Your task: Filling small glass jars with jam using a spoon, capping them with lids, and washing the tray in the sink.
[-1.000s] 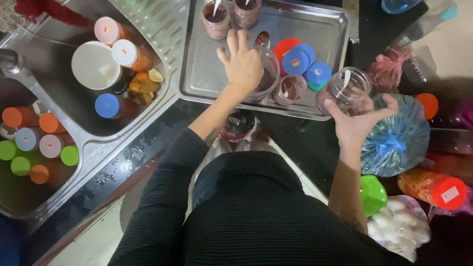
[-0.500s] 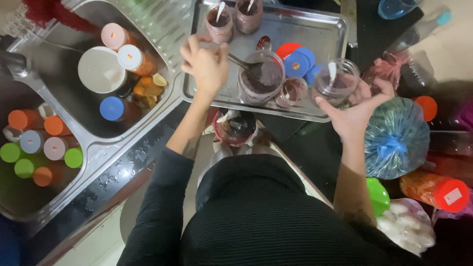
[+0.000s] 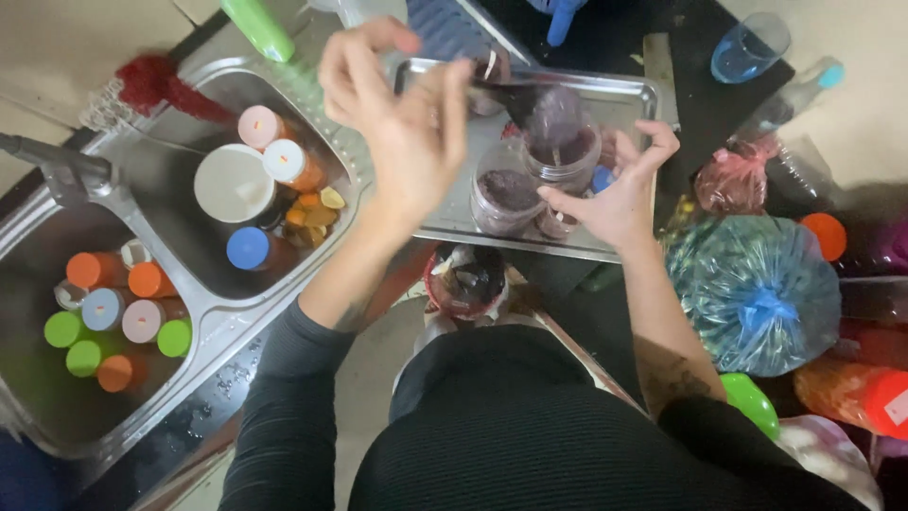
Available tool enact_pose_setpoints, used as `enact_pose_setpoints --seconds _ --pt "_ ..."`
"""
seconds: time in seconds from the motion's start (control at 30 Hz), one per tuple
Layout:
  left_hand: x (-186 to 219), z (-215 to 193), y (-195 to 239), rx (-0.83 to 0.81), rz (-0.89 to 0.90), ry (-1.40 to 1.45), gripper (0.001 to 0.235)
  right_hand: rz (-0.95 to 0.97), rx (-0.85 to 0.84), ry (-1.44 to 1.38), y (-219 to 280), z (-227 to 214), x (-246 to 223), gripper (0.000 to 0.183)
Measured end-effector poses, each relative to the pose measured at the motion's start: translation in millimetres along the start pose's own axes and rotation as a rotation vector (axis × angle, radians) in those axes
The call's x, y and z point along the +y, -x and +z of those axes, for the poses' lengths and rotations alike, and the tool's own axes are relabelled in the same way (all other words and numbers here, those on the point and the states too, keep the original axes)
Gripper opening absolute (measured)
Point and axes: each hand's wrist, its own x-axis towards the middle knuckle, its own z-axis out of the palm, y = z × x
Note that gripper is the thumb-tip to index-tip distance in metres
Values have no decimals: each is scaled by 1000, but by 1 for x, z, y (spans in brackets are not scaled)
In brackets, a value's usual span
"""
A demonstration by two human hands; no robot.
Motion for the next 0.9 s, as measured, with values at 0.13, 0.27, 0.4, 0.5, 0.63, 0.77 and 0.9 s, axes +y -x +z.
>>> enact_pose_setpoints --seconds 0.13,0.27,0.4,0.5,0.63,0.77,0.9 --pt "18 -6 -8 178 522 -3 28 -117 120 -181 -10 10 -16 101" --pt "18 -7 -9 268 665 6 16 -112 89 -278 -10 13 -21 97" --pt "15 -8 -5 309 737 7 25 -106 167 -136 -10 14 -30 95" --pt "17 -16 -4 293 738 2 22 -94 152 -276 -13 19 -32 90" --pt "20 -17 -3 319 746 -7 15 -136 176 -282 -15 19 -40 86" --pt "7 -8 8 334 763 8 47 -155 123 -326 -21 16 -42 83" --pt "8 -11 10 331 768 -3 30 -231 189 -326 -25 25 -19 89"
